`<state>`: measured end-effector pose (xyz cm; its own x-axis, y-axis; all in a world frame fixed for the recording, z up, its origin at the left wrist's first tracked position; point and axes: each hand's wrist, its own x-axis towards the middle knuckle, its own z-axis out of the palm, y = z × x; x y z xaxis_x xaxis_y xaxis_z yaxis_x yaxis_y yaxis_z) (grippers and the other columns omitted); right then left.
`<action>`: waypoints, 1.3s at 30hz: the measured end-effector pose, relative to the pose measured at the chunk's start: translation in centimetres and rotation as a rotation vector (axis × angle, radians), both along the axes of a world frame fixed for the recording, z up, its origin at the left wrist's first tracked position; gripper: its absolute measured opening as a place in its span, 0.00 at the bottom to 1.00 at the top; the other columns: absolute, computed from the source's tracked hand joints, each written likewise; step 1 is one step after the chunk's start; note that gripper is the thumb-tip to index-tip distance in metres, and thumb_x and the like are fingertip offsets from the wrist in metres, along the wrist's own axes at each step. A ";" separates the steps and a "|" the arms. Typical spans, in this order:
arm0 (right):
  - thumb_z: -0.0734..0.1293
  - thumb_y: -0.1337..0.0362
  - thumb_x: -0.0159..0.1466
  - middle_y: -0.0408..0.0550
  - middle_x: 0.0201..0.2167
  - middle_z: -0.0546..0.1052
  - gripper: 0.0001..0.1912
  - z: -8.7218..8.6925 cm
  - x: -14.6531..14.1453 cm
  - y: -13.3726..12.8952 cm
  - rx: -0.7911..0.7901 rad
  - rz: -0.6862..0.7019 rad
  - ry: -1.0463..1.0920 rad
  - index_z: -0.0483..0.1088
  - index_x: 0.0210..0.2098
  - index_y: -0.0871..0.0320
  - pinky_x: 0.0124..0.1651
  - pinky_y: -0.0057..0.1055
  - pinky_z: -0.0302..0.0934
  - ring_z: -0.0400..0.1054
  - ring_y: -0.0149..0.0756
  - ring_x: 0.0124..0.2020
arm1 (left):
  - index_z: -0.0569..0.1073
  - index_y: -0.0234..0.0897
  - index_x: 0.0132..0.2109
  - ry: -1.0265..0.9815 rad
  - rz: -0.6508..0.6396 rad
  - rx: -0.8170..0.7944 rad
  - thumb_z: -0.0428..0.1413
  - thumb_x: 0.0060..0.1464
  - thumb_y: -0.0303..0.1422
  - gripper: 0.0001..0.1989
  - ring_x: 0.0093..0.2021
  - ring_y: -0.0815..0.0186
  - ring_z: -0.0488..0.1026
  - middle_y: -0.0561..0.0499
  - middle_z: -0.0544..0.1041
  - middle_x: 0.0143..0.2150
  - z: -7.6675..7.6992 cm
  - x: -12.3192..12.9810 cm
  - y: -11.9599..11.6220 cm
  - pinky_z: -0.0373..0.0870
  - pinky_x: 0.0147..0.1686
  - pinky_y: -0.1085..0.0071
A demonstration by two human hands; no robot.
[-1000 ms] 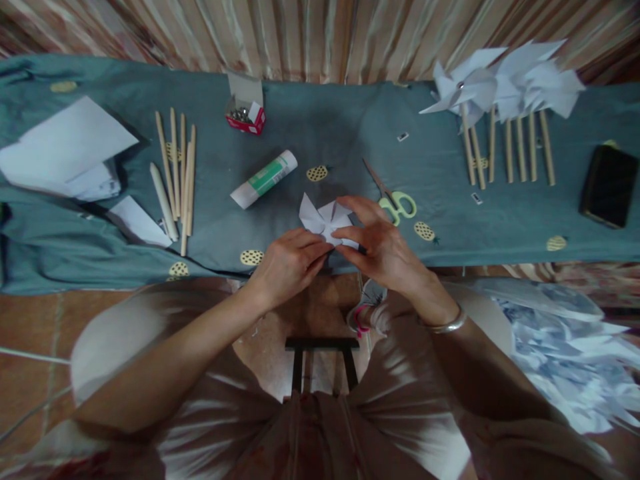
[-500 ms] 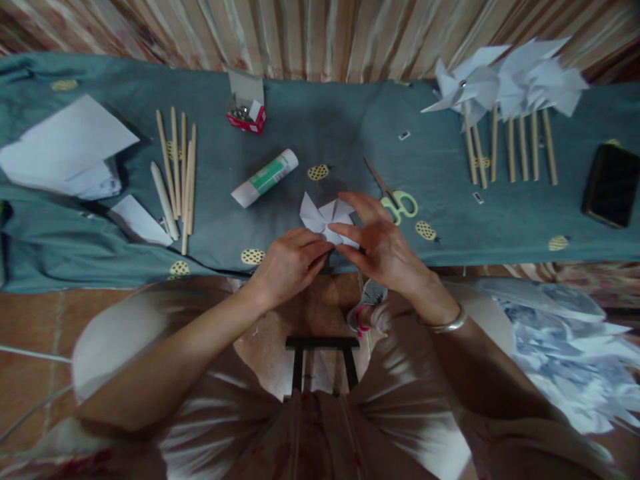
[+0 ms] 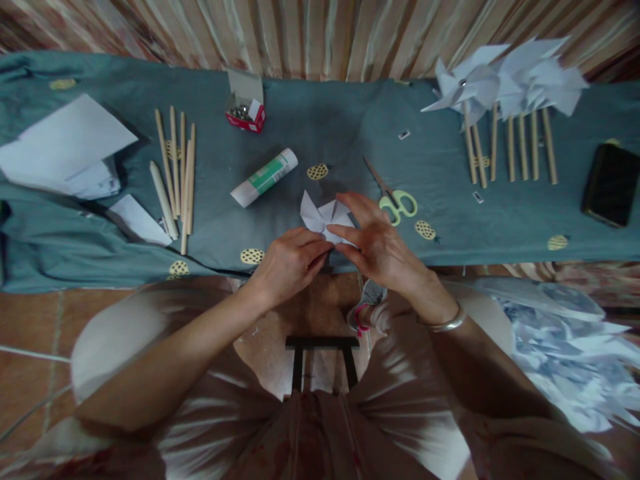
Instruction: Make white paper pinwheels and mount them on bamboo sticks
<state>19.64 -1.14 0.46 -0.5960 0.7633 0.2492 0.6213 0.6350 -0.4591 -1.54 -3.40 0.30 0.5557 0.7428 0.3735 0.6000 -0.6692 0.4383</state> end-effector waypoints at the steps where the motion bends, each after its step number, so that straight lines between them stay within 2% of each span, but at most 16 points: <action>1: 0.62 0.63 0.68 0.46 0.70 0.58 0.15 0.0 -0.1 -0.1 -0.001 -0.005 -0.004 0.73 0.52 0.50 0.68 0.57 0.54 0.49 0.49 0.71 | 0.78 0.33 0.44 -0.005 -0.001 -0.001 0.52 0.63 0.27 0.10 0.38 0.62 0.76 0.46 0.81 0.38 0.0 0.0 0.0 0.75 0.39 0.68; 7: 0.58 0.72 0.66 0.53 0.71 0.55 0.19 -0.2 -0.9 -0.9 0.037 -0.035 -0.044 0.71 0.53 0.56 0.67 0.61 0.51 0.42 0.53 0.74 | 0.78 0.33 0.45 0.008 -0.006 -0.036 0.52 0.63 0.27 0.10 0.39 0.62 0.76 0.46 0.80 0.38 0.2 0.0 0.0 0.74 0.39 0.67; 12: 0.55 0.71 0.67 0.54 0.69 0.59 0.18 -0.9 -1.9 -1.3 0.092 -0.090 -0.057 0.70 0.51 0.56 0.67 0.58 0.50 0.40 0.47 0.74 | 0.77 0.33 0.46 0.056 -0.006 -0.023 0.54 0.62 0.27 0.09 0.39 0.61 0.75 0.46 0.79 0.38 0.3 0.0 0.0 0.73 0.40 0.66; 18: 0.55 0.74 0.66 0.55 0.67 0.64 0.18 -1.7 -3.1 -1.7 0.146 -0.122 -0.061 0.70 0.50 0.57 0.68 0.52 0.50 0.43 0.42 0.74 | 0.78 0.32 0.44 0.100 0.001 0.001 0.53 0.62 0.28 0.09 0.38 0.61 0.74 0.46 0.78 0.36 0.2 0.0 0.2 0.72 0.39 0.66; 23: 0.56 0.75 0.64 0.52 0.69 0.60 0.24 -1.3 -1.9 -1.8 0.073 -0.111 -0.003 0.67 0.56 0.56 0.68 0.54 0.49 0.41 0.44 0.74 | 0.78 0.32 0.45 0.071 -0.001 -0.009 0.52 0.63 0.29 0.10 0.40 0.60 0.75 0.43 0.79 0.39 0.0 -0.1 0.3 0.73 0.41 0.64; 27: 0.55 0.74 0.64 0.52 0.70 0.58 0.27 -0.7 -0.8 -1.7 0.019 -0.119 0.001 0.65 0.60 0.53 0.67 0.60 0.48 0.41 0.46 0.74 | 0.78 0.32 0.44 0.049 0.012 0.008 0.53 0.63 0.30 0.10 0.40 0.59 0.76 0.43 0.80 0.39 -0.1 -0.1 0.2 0.73 0.40 0.64; 30: 0.56 0.73 0.65 0.51 0.70 0.59 0.25 -0.7 -0.8 -1.6 0.019 -0.127 -0.009 0.66 0.58 0.52 0.68 0.61 0.46 0.41 0.47 0.74 | 0.78 0.34 0.45 0.057 0.018 0.000 0.53 0.63 0.30 0.09 0.40 0.60 0.76 0.44 0.80 0.40 -0.1 -0.1 0.2 0.74 0.41 0.64; 35: 0.55 0.75 0.66 0.54 0.67 0.65 0.21 -1.3 -2.3 -1.3 0.076 -0.153 -0.041 0.69 0.53 0.55 0.69 0.56 0.49 0.45 0.44 0.73 | 0.78 0.33 0.45 0.081 0.011 -0.027 0.53 0.62 0.29 0.09 0.39 0.61 0.76 0.44 0.80 0.39 0.2 -0.1 0.3 0.73 0.39 0.66; 39: 0.55 0.76 0.65 0.55 0.66 0.65 0.21 -1.4 -2.7 -1.4 0.086 -0.164 -0.057 0.70 0.52 0.57 0.68 0.54 0.50 0.46 0.45 0.73 | 0.78 0.32 0.44 0.076 0.001 -0.022 0.53 0.62 0.28 0.09 0.39 0.60 0.76 0.44 0.79 0.38 0.2 0.0 0.4 0.73 0.40 0.65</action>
